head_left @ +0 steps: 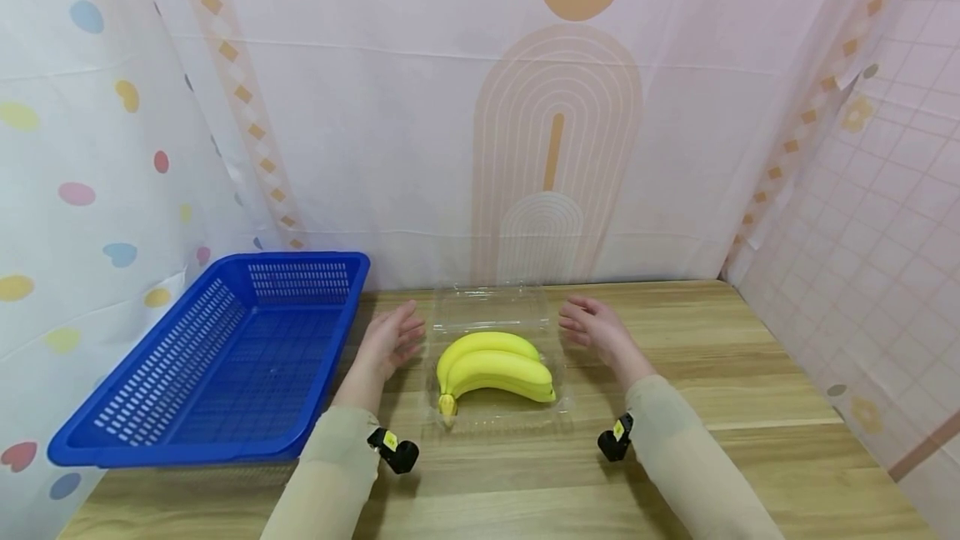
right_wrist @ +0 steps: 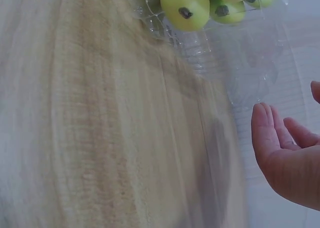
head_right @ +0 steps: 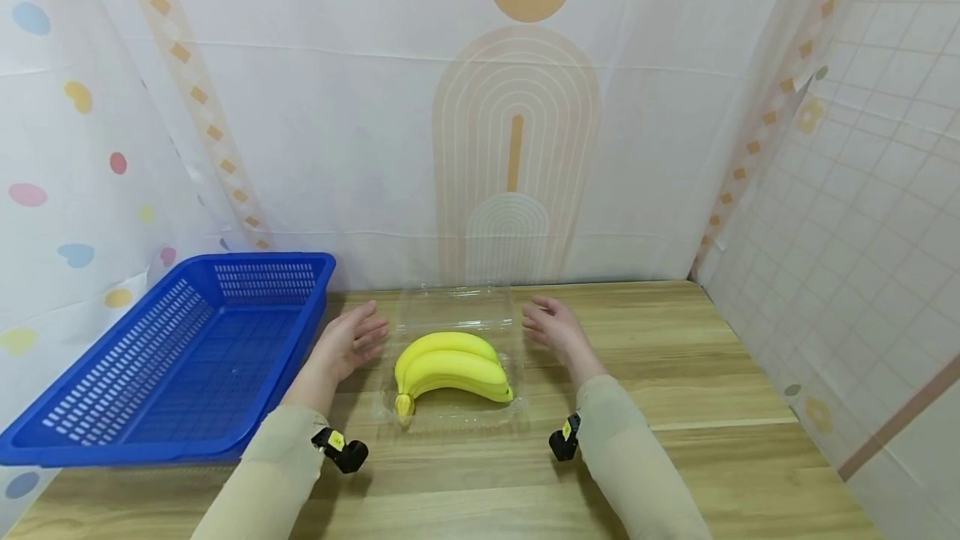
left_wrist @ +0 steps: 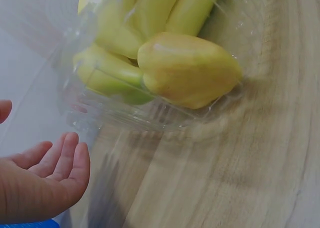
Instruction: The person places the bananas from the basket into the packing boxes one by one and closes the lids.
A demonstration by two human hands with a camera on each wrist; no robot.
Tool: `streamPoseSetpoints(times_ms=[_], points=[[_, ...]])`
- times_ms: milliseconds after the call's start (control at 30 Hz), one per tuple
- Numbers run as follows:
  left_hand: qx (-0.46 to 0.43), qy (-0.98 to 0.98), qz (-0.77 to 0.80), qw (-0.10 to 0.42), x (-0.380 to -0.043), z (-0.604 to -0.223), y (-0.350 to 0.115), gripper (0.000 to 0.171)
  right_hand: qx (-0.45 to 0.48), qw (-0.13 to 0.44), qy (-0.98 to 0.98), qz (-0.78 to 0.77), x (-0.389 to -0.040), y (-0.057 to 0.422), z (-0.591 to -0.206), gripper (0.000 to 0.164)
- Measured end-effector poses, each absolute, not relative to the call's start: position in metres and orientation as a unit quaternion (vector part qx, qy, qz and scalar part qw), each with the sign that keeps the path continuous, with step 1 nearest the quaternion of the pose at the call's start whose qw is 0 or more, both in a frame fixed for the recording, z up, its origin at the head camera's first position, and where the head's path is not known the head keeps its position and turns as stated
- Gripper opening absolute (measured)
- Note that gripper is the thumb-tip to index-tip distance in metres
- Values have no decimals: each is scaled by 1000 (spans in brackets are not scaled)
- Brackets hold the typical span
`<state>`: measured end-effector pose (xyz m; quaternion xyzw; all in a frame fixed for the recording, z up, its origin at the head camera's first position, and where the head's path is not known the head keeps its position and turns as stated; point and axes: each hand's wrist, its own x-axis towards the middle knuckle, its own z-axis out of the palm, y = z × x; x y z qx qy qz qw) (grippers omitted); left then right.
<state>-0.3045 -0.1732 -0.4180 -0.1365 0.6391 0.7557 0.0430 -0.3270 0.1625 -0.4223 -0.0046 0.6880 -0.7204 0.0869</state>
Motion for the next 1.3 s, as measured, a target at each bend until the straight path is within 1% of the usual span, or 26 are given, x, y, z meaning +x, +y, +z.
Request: streamPoseSetpoints(times_ms=[200, 500, 800, 900, 1100, 1300], points=[[-138, 620, 770, 55, -309, -421, -174, 63, -4, 103, 668, -737, -331, 160, -425, 58], [-131, 610, 779, 66, -314, -420, -168, 70, 0, 97, 670, -736, -336, 157, -426, 53], [-115, 596, 791, 80, -319, -422, -165, 67, -7, 114, 679, -726, -341, 151, -427, 54], [-113, 594, 793, 76, -320, -421, -164, 65, -11, 113, 675, -729, -342, 150, -425, 54], [-114, 601, 789, 53, -322, -420, -161, 60, -16, 102, 677, -729, -342, 149, -421, 53], [-106, 616, 781, 16, -322, -416, -159, 54, -30, 68, 670, -739, -343, 147, -416, 51]])
